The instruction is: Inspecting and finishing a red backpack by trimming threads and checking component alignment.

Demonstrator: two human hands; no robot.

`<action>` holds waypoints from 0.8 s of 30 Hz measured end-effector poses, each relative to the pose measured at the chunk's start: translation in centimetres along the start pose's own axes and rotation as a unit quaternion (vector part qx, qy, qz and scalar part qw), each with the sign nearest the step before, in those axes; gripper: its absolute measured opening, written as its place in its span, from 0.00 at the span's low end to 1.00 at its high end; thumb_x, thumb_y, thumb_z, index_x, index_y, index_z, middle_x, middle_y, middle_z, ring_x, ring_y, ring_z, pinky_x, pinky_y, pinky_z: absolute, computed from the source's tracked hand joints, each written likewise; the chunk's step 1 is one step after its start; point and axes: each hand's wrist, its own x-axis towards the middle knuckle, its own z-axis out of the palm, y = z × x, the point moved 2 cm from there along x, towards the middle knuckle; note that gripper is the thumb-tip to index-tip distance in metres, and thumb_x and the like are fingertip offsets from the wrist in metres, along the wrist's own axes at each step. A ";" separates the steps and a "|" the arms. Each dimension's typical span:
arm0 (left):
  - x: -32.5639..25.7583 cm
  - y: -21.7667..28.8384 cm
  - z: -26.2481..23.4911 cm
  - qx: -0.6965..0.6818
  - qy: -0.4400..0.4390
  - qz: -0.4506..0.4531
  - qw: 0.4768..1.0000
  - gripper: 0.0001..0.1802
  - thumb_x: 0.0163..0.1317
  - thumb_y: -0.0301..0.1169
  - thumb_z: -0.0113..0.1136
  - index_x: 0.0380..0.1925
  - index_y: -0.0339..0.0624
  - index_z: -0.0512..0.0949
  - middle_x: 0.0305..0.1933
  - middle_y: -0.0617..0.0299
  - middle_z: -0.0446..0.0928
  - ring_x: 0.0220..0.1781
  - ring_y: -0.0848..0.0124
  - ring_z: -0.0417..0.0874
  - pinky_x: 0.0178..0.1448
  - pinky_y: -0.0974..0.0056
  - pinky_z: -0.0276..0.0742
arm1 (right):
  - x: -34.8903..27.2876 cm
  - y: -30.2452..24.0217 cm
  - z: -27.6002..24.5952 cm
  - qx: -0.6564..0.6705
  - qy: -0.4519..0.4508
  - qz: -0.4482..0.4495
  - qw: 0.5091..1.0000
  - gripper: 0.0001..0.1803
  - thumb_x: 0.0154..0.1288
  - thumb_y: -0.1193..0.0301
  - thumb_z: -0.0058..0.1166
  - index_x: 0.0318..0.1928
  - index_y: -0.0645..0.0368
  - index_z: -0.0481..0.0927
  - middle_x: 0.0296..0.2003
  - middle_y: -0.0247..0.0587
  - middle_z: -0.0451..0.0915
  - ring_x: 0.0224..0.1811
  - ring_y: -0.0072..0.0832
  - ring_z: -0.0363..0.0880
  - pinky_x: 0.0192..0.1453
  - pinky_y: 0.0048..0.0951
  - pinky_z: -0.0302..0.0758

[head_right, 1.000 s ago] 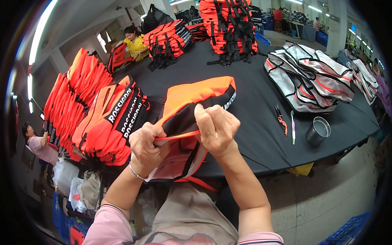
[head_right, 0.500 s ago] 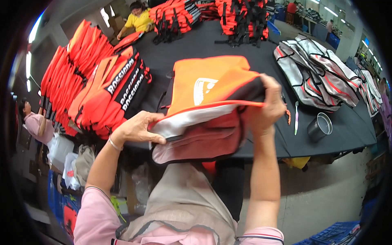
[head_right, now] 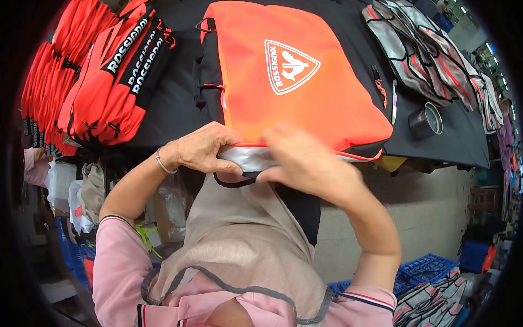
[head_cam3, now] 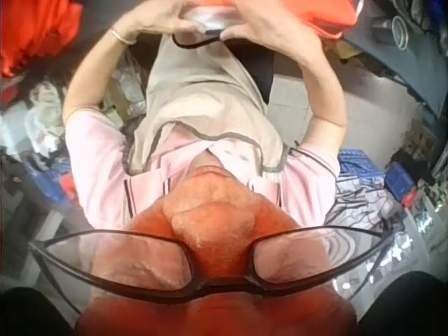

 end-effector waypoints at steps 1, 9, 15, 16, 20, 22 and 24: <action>0.2 0.6 0.1 0.001 -0.012 0.022 1.000 0.22 0.49 0.41 0.75 0.37 0.37 0.79 0.32 0.52 0.79 0.32 0.53 0.81 0.37 0.57 0.75 | 1.0 -0.4 1.3 0.023 -0.068 0.051 0.996 0.28 0.49 0.63 0.72 0.47 0.65 0.77 0.43 0.57 0.80 0.48 0.52 0.79 0.51 0.43 0.76; -2.2 1.8 -0.1 0.279 0.201 0.191 0.919 0.12 0.45 0.28 0.63 0.31 0.43 0.75 0.27 0.60 0.72 0.28 0.60 0.79 0.31 0.59 0.75 | 2.3 -2.7 0.7 -0.020 -0.082 0.078 0.993 0.13 0.49 0.73 0.66 0.33 0.64 0.76 0.30 0.52 0.79 0.34 0.52 0.79 0.36 0.46 0.74; -2.8 6.4 -6.4 0.390 0.379 0.286 0.789 0.11 0.45 0.23 0.62 0.32 0.42 0.77 0.26 0.62 0.73 0.25 0.64 0.78 0.29 0.62 0.74 | 4.4 -6.1 -7.8 -0.119 0.099 -0.079 0.985 0.09 0.51 0.77 0.61 0.30 0.60 0.73 0.28 0.47 0.77 0.32 0.47 0.80 0.32 0.45 0.75; -2.8 7.3 -7.2 0.377 0.365 0.295 0.798 0.14 0.43 0.22 0.64 0.34 0.41 0.79 0.26 0.61 0.74 0.24 0.61 0.77 0.29 0.62 0.75 | 4.4 -6.4 -9.1 -0.119 0.103 -0.103 0.982 0.09 0.50 0.77 0.61 0.30 0.60 0.74 0.28 0.47 0.77 0.32 0.47 0.80 0.33 0.45 0.75; -3.9 12.0 -10.2 0.059 0.012 0.111 0.992 0.15 0.56 0.36 0.71 0.33 0.37 0.78 0.22 0.59 0.75 0.23 0.68 0.76 0.29 0.67 0.73 | 4.8 -9.0 -14.7 0.020 -0.124 -0.027 0.992 0.15 0.50 0.69 0.71 0.27 0.66 0.78 0.20 0.45 0.77 0.23 0.31 0.77 0.30 0.37 0.73; -3.6 12.5 -10.1 -0.192 -0.082 0.063 0.976 0.18 0.59 0.37 0.72 0.40 0.34 0.81 0.25 0.64 0.79 0.28 0.83 0.75 0.30 0.70 0.71 | 5.1 -9.4 -15.7 0.107 -0.145 -0.012 0.984 0.18 0.48 0.66 0.74 0.30 0.67 0.81 0.19 0.42 0.78 0.22 0.19 0.73 0.29 0.30 0.73; -3.4 13.4 -10.1 -0.192 -0.069 0.075 0.976 0.20 0.59 0.40 0.73 0.39 0.34 0.82 0.24 0.70 0.78 0.28 0.86 0.73 0.30 0.70 0.71 | 5.1 -9.1 -16.1 0.162 -0.146 -0.001 0.976 0.17 0.48 0.69 0.73 0.34 0.67 0.83 0.19 0.39 0.79 0.24 0.13 0.73 0.29 0.27 0.73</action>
